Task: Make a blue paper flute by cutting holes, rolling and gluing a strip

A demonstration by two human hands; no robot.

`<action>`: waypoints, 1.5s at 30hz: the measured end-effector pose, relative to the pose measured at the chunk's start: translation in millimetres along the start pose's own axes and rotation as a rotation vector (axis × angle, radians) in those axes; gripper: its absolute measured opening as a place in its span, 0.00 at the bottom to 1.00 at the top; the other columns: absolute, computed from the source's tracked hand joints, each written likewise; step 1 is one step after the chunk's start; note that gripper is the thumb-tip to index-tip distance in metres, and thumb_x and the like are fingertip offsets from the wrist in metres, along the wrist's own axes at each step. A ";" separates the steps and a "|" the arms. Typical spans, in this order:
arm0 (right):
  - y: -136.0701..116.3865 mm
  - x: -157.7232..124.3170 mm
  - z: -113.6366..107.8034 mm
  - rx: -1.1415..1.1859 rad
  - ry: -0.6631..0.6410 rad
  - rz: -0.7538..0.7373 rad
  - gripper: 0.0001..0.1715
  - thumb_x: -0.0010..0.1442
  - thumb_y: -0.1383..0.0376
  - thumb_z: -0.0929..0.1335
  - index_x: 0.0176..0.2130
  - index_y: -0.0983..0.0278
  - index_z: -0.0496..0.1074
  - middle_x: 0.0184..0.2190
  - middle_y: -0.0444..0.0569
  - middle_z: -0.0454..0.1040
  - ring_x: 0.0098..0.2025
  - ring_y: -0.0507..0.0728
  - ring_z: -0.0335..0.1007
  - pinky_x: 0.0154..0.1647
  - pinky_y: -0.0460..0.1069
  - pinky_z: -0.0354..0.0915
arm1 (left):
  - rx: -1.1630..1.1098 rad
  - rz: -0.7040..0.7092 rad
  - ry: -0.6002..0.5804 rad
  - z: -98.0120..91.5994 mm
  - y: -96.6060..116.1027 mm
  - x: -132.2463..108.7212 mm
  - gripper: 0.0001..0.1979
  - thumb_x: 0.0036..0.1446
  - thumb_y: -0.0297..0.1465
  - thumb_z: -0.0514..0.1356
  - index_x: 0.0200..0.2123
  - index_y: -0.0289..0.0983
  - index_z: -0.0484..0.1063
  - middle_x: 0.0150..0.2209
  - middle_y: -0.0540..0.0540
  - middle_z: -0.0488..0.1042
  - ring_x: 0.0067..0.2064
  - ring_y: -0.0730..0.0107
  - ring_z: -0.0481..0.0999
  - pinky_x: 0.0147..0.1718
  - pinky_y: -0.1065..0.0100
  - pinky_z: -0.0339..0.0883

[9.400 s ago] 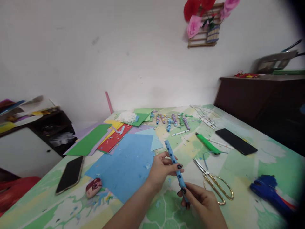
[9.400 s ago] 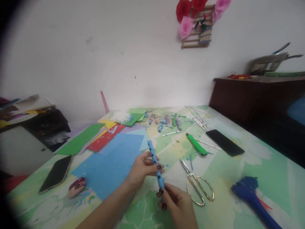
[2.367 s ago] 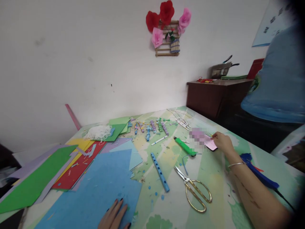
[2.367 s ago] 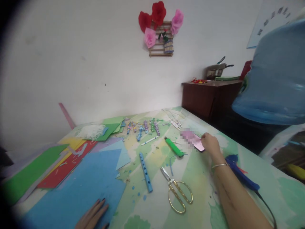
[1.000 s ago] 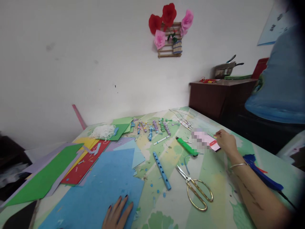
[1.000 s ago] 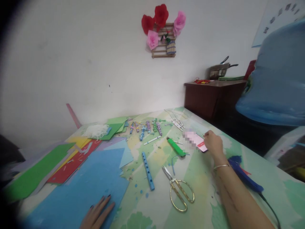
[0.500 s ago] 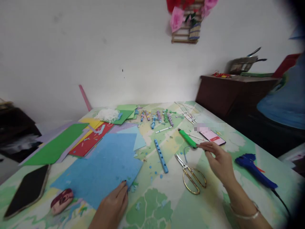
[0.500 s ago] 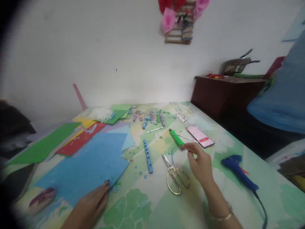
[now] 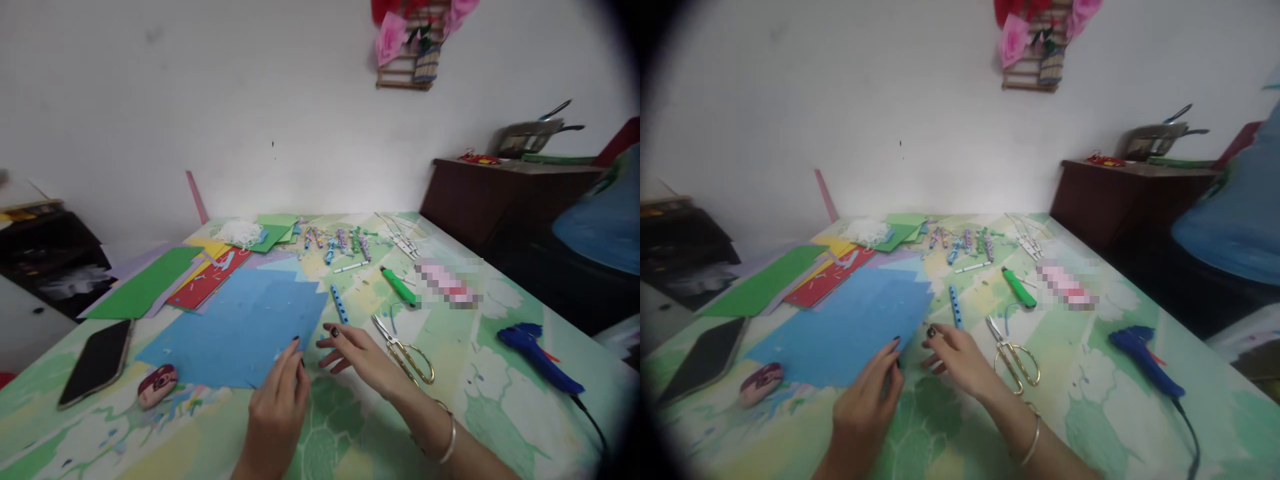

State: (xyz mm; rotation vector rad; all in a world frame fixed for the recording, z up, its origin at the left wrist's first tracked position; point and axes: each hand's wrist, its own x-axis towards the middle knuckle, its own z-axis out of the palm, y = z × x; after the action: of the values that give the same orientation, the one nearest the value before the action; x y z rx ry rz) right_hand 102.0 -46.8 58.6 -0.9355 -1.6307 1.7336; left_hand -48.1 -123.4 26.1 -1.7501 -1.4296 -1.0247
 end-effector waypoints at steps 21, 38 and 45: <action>15.4 60.5 2.9 -1.103 0.450 -0.599 0.16 0.62 0.68 0.57 0.44 0.67 0.70 0.23 0.49 0.75 0.23 0.55 0.70 0.23 0.45 0.55 | -0.142 -0.009 -0.540 49.1 -80.8 -3.6 0.36 0.56 0.33 0.52 0.63 0.38 0.36 0.64 0.33 0.37 0.63 0.46 0.42 0.53 0.46 0.55; 11.0 33.9 1.8 0.006 0.304 -0.194 0.15 0.52 0.56 0.65 0.26 0.66 0.66 0.17 0.43 0.68 0.19 0.53 0.68 0.20 0.47 0.65 | -0.731 -1.212 -0.309 50.2 -125.8 24.6 0.41 0.47 0.34 0.63 0.61 0.37 0.47 0.62 0.35 0.50 0.59 0.50 0.57 0.54 0.52 0.58; 14.1 -2.3 -11.9 0.010 0.409 -0.194 0.11 0.49 0.61 0.70 0.28 0.65 0.67 0.22 0.46 0.74 0.26 0.54 0.71 0.27 0.46 0.66 | -1.193 -1.478 -0.142 44.2 -143.3 28.2 0.22 0.45 0.13 0.57 0.44 0.34 0.69 0.32 0.46 0.75 0.28 0.75 0.75 0.28 0.76 0.72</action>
State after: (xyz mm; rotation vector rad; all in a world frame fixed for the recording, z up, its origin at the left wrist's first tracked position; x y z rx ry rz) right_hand 113.7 -42.9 44.7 -1.0127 -1.3908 1.3168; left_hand -178.4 -44.0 30.3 -1.0362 -2.5000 -2.9950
